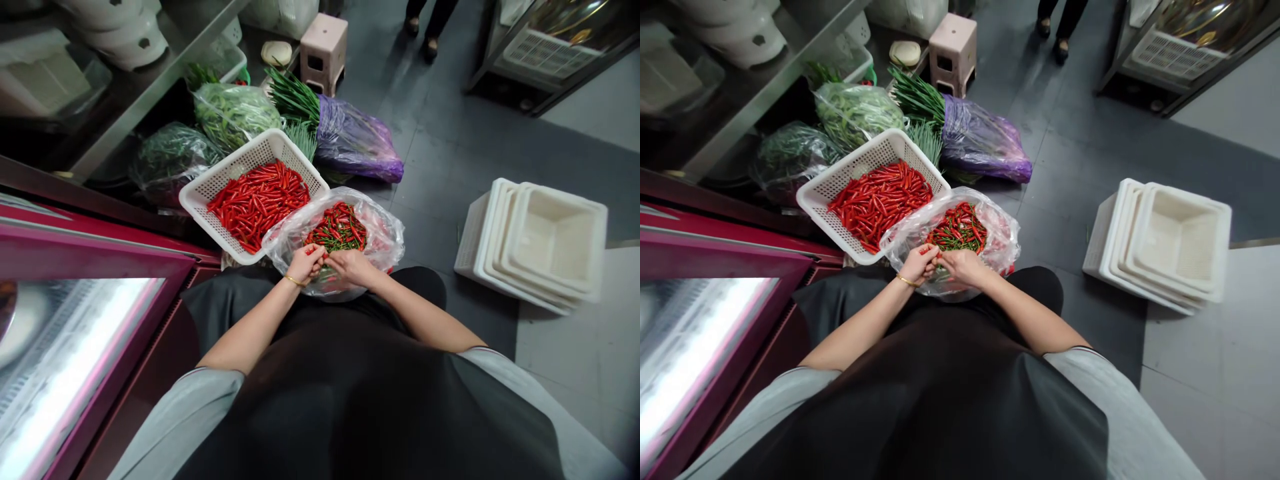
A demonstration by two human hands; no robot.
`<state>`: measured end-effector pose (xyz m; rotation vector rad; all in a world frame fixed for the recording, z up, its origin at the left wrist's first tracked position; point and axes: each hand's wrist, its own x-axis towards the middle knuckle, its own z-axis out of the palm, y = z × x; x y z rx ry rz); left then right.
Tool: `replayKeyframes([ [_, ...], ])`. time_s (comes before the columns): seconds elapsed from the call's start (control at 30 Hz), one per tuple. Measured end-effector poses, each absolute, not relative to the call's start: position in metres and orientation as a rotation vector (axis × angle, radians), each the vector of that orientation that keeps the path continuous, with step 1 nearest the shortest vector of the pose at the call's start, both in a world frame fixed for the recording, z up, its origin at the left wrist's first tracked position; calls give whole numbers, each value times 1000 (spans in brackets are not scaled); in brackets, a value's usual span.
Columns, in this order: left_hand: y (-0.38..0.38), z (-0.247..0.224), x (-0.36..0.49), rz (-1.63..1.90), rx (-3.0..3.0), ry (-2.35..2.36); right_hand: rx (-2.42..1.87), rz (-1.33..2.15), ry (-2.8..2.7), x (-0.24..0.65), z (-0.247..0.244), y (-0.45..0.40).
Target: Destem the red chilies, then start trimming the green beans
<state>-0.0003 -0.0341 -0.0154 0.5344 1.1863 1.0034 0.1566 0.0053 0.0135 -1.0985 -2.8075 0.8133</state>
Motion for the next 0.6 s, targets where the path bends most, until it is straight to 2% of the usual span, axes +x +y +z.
replayKeyframes([
  [0.13, -47, -15, -21, 856, 785, 1147, -777, 882, -3192, 170, 18, -11],
  [0.27, -37, -14, -50, 1066, 494, 1093, -1190, 535, -3161, 167, 2, 14],
  [0.37, -29, -13, -62, 1090, 346, 976, -1295, 394, -3218, 150, -13, 36],
  [0.47, -29, -14, -54, 1052, 397, 1058, -1331, 437, -3156, 140, -12, 46],
  [0.6, -30, -18, -24, 883, 838, 1326, -1255, 620, -2772, 147, 9, 44],
])
